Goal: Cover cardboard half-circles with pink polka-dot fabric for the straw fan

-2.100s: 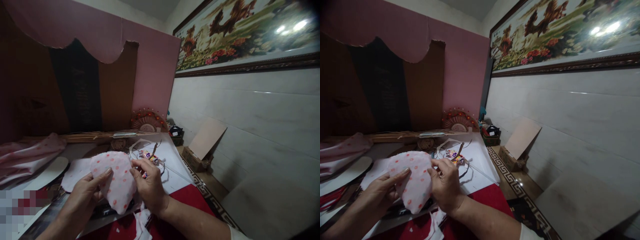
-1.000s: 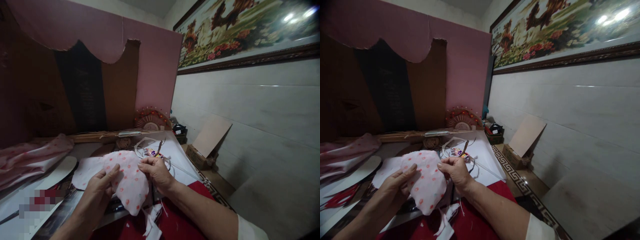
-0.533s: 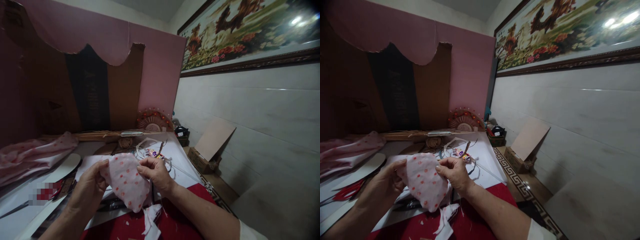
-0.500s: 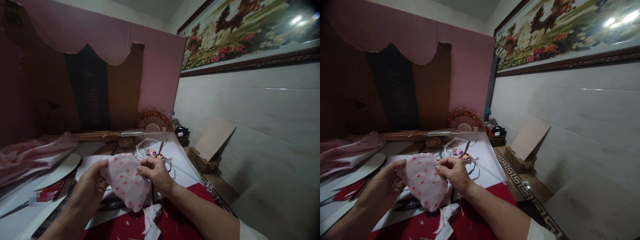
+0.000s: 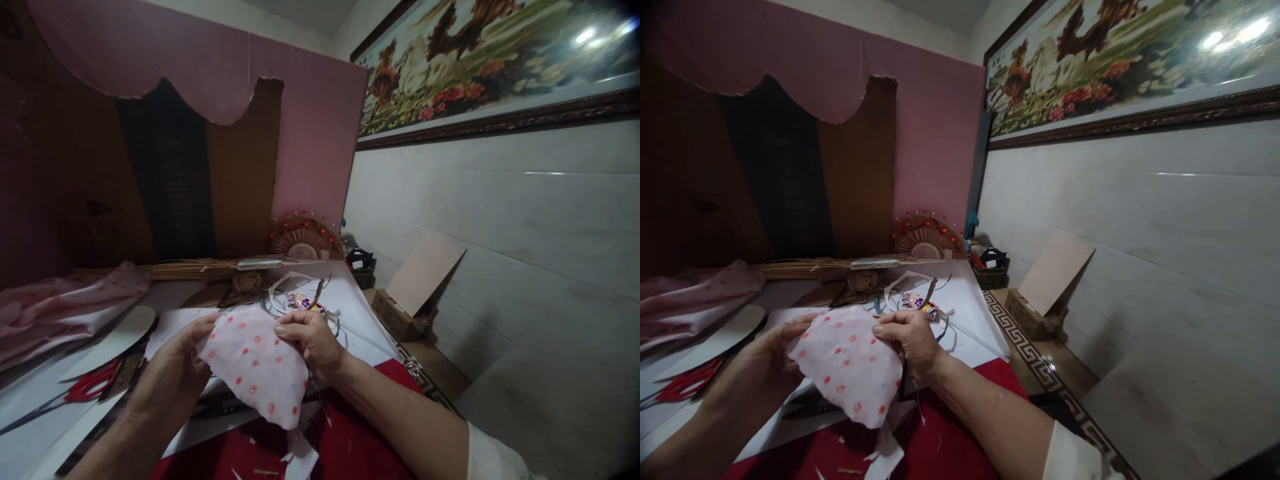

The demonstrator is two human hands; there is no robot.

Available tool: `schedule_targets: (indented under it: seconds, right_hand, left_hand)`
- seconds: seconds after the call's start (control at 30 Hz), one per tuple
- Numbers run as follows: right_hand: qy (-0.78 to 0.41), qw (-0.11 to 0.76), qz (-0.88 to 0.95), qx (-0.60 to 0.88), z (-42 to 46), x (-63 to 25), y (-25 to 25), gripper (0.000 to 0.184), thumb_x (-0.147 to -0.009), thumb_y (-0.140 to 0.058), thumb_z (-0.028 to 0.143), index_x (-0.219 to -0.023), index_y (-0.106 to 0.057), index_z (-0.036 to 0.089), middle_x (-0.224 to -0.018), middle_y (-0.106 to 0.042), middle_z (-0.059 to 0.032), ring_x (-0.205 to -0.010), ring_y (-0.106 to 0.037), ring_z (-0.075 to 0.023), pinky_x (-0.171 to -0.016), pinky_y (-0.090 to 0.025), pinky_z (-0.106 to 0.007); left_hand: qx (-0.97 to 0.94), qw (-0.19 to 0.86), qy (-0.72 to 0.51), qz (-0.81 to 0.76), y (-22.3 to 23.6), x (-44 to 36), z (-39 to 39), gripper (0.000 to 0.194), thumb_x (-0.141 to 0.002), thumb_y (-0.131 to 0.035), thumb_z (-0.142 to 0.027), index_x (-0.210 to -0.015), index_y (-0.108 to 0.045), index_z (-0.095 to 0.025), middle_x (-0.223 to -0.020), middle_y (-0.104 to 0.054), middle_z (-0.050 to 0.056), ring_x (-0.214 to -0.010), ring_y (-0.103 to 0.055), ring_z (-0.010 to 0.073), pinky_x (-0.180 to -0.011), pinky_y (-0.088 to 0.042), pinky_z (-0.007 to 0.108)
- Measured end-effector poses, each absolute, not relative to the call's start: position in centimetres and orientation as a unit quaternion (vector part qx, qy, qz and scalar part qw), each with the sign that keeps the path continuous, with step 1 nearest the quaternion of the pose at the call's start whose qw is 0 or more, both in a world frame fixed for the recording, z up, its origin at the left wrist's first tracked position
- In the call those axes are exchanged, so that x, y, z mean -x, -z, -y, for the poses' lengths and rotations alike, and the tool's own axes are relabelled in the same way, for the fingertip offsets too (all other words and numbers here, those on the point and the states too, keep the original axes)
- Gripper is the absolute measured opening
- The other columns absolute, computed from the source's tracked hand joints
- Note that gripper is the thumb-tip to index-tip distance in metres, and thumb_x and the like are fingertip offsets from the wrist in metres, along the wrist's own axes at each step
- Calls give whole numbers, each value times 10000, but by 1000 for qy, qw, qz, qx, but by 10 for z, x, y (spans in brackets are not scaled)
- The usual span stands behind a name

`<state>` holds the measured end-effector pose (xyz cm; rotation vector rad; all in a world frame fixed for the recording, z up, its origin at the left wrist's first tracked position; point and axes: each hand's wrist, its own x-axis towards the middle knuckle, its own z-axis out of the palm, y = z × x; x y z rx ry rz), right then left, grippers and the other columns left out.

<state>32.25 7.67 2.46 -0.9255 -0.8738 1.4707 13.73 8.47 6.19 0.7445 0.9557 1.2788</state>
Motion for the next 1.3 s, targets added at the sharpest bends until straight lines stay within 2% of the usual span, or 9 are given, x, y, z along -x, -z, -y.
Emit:
schedule_targets:
  seconds: [0.1, 0.23, 0.33, 0.43, 0.57, 0.67, 0.83, 1.1, 1.3]
  right_hand:
    - [-634, 568, 346, 394, -76, -322, -27, 246, -457, -802, 249, -635, -674, 135, -524, -562, 39, -475, -435, -69, -516, -274, -228]
    - [-634, 581, 333, 386, -74, -322, -33, 235, -453, -798, 237, -621, -676, 128, -519, -572, 33, -486, -449, -72, -522, -285, -225]
    - [-623, 605, 317, 381, -74, -322, -33, 227, -452, -803, 231, -605, -669, 131, -518, -578, 35, -485, -450, -71, -520, -287, -223]
    - [-614, 627, 301, 372, -77, -323, -32, 230, -445, -807, 222, -613, -679, 130, -532, -598, 30, -501, -471, -78, -535, -314, -225]
    - [-617, 630, 297, 367, -78, -324, -32, 233, -444, -813, 215, -619, -687, 127, -547, -612, 20, -520, -490, -85, -549, -337, -229]
    - [-626, 622, 296, 366, -77, -325, -33, 241, -440, -822, 219, -620, -689, 129, -559, -620, 14, -522, -498, -87, -546, -344, -227]
    - [-626, 622, 306, 357, -77, -325, -32, 258, -450, -837, 230, -633, -687, 127, -576, -621, 13, -531, -495, -83, -545, -343, -226]
    - [-631, 606, 312, 370, -76, -322, -29, 284, -454, -829, 256, -635, -654, 126, -547, -594, 34, -487, -466, -67, -519, -318, -218]
    - [-624, 599, 332, 376, -78, -322, -22, 289, -491, -839, 287, -654, -656, 134, -534, -568, 38, -480, -433, -67, -506, -288, -227]
  left_hand:
    - [-332, 640, -555, -414, -63, -136, -83, 419, -451, -846, -240, -832, -728, -116, -727, -669, 25, -536, -517, 102, -403, -448, 163]
    - [-336, 645, -554, -405, -64, -135, -80, 193, -734, -722, -297, -874, -714, -165, -760, -692, 42, -587, -592, 143, -508, -539, 220]
    - [-363, 669, -515, -394, -62, -137, -78, 240, -842, -641, -386, -963, -717, -193, -892, -733, 73, -698, -652, 178, -597, -572, 252]
    - [-423, 682, -471, -367, -54, -139, -78, 387, -784, -712, -469, -1062, -717, -199, -1076, -733, 106, -886, -683, 238, -711, -592, 295]
    - [-451, 664, -465, -374, -42, -138, -82, 367, -639, -863, -373, -925, -751, -171, -895, -755, 102, -724, -676, 207, -642, -575, 271]
    - [-442, 666, -479, -363, -37, -136, -86, 363, -626, -878, -367, -918, -759, -186, -874, -758, 87, -697, -665, 178, -662, -576, 260]
    - [-433, 669, -494, -347, -36, -138, -88, 433, -574, -909, -361, -942, -765, -183, -938, -762, 92, -798, -686, 201, -699, -577, 254]
    - [-440, 658, -502, -348, -38, -138, -85, 334, -583, -904, -366, -805, -750, -171, -824, -748, 66, -715, -668, 174, -648, -565, 230]
    - [-425, 667, -505, -346, -44, -142, -79, 422, -543, -921, -348, -885, -749, -172, -794, -729, 66, -684, -656, 183, -606, -566, 250]
